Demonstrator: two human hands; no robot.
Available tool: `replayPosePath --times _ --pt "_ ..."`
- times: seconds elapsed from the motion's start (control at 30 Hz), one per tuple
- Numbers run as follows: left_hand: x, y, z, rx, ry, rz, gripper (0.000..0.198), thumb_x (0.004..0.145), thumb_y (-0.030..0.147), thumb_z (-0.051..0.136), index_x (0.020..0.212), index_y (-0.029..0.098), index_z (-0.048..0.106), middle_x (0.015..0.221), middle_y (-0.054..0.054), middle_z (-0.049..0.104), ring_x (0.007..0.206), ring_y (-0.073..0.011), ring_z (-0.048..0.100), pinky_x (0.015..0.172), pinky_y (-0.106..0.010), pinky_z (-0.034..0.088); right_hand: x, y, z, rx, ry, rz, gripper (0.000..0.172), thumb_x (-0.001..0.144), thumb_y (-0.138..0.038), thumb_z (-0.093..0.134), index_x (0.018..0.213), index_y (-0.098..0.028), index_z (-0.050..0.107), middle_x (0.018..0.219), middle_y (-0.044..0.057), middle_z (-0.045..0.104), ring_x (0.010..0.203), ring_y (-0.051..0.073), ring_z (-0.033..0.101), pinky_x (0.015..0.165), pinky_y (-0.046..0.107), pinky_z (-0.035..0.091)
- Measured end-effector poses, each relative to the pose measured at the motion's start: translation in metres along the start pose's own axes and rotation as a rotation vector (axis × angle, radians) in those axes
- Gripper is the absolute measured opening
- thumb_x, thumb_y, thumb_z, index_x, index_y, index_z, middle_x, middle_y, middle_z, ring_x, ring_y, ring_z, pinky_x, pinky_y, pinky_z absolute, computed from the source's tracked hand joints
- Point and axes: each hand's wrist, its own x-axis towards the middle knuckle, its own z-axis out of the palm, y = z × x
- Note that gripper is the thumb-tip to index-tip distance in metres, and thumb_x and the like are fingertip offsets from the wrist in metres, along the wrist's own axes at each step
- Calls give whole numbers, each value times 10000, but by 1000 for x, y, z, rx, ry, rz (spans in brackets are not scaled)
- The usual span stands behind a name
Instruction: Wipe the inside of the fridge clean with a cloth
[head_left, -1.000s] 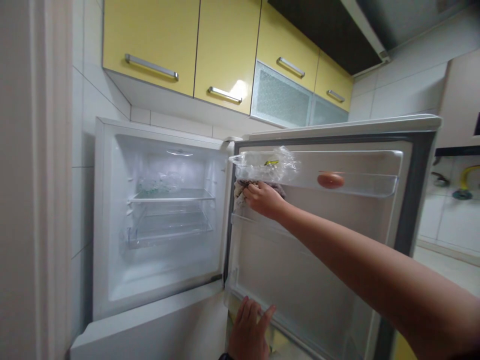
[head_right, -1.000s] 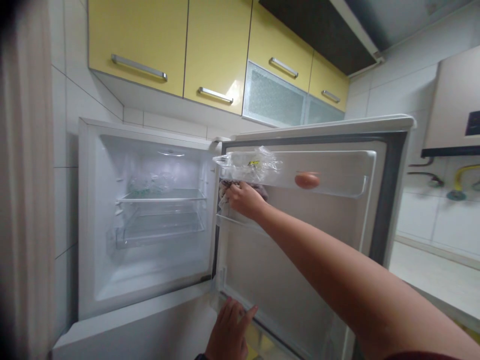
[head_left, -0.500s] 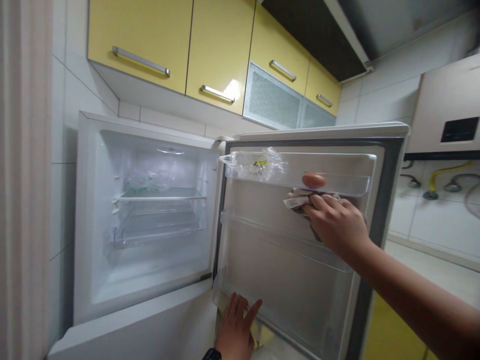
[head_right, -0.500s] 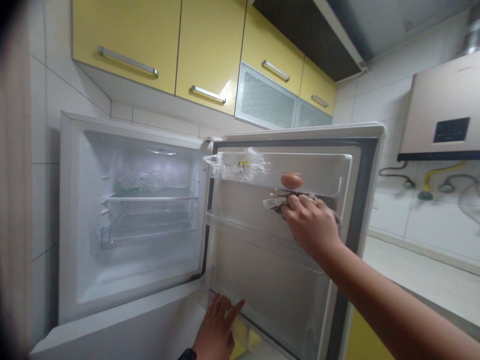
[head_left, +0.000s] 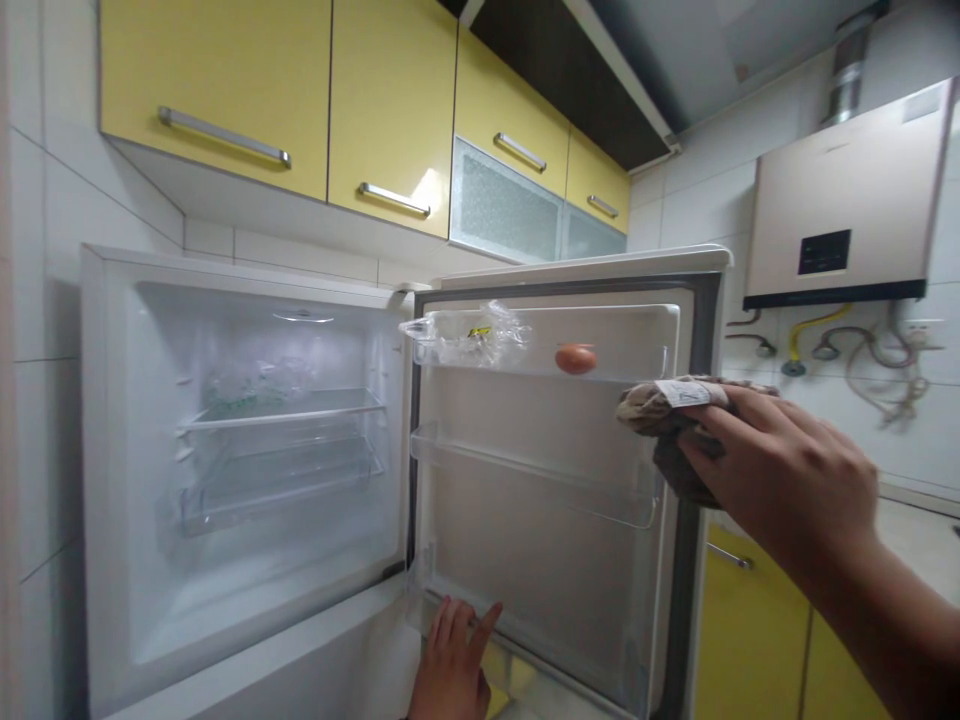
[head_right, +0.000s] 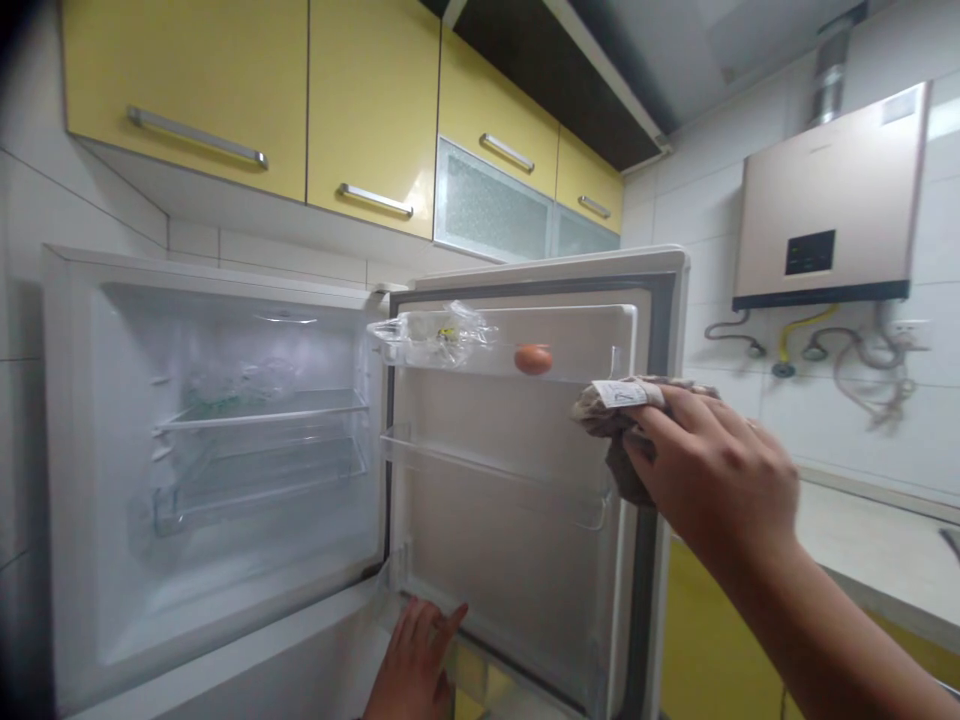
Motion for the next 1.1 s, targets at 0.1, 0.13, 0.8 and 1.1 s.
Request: replayPosePath --times 0.1,0.13,0.8,1.1 --pt "-1 -3 6 10 66 24 909 815 212 569 1643 458 286 1589 -42 489 1588 -312 294 1367 -550 62 -6 24 8 2 -11 226 183 912 -406 643 986 -258 721 1077 55 780 851 286 737 574 382 453" --pt "-1 -5 9 6 94 36 907 815 202 566 1639 466 292 1576 -37 501 1580 -305 307 1367 -547 69 -5 32 11 35 -4 309 215 906 -426 642 1013 -261 729 1085 60 783 857 295 746 582 387 466" --pt "1 -3 9 -13 55 7 913 804 223 577 1639 457 291 1624 -39 476 1623 -306 253 1370 -548 61 52 55 40 732 -363 525 408 811 -448 591 1112 -249 782 1154 131 769 1020 322 712 949 486 538" --pt "-3 3 0 42 61 22 946 779 136 562 1641 436 313 1619 -39 500 1587 -303 298 1372 -541 120 145 61 24 714 -301 90 339 831 -357 582 1069 -274 809 1209 78 756 1050 264 712 943 412 539"
